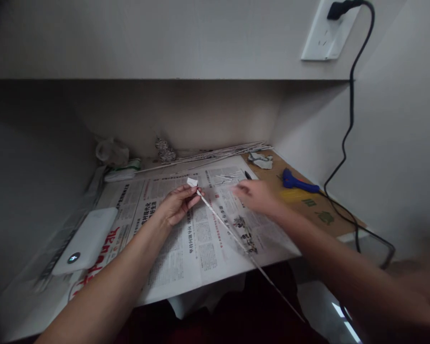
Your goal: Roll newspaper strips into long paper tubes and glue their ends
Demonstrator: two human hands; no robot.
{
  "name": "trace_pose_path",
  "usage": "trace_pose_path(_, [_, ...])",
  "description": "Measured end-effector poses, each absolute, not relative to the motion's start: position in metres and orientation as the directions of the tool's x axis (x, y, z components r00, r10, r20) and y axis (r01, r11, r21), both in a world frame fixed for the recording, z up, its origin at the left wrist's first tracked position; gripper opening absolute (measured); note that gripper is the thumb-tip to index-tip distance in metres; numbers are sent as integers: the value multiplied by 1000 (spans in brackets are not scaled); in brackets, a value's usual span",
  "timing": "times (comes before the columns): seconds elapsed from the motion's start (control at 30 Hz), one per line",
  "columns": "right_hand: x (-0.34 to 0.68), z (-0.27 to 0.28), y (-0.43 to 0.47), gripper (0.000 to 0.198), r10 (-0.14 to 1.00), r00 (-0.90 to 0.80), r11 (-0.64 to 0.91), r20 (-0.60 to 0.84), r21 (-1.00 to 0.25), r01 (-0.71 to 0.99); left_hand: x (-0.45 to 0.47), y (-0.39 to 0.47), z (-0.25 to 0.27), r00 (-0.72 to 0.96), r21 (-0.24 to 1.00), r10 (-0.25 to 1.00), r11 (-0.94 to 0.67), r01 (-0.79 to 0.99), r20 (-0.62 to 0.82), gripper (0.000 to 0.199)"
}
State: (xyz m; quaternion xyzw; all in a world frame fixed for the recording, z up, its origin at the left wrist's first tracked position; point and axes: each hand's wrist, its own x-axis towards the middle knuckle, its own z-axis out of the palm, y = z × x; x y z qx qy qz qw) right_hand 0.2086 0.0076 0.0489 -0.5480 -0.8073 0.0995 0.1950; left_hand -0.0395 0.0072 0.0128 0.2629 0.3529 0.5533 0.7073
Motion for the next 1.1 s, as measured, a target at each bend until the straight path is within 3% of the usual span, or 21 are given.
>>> trace_pose_path(0.1, [139, 34, 10, 36, 877, -481, 277, -8, -808, 520, -45, 9, 13, 160, 758, 970, 244, -605, -184, 6])
trace_pose_path(0.17, [110, 23, 14, 40, 881, -470, 110, -58, -940, 323, -51, 12, 13, 155, 750, 973, 232, -619, -173, 5])
trace_pose_path(0.23, [97, 15, 16, 40, 882, -468, 13, -63, -988, 156, -57, 16, 12, 146, 745, 972, 234, -625, -182, 5])
trace_pose_path(0.37, [99, 6, 16, 38, 831, -531, -203, -168, -979, -9, -62, 19, 11, 181, 751, 958, 286, -596, -222, 8])
trace_pose_path(0.53, [109, 0, 17, 36, 783, -590, -314, -195, -944, -103, -60, 18, 9, 222, 767, 953, 298, -569, -206, 14])
trace_pose_path(0.83, [113, 1, 18, 29, 553, -799, -639, -237, -736, -223, -60, 17, 9, 231, 785, 958, 275, -556, -171, 13])
trace_pose_path(0.97, [112, 5, 13, 32, 627, -737, -529, -252, -832, -165, -59, 17, 8, 201, 777, 962, 267, -570, -184, 10])
trace_pose_path(1.1, [110, 6, 9, 32, 829, -554, -79, -76, -997, 20, -59, 17, 8, 175, 782, 966, 255, -569, -189, 10])
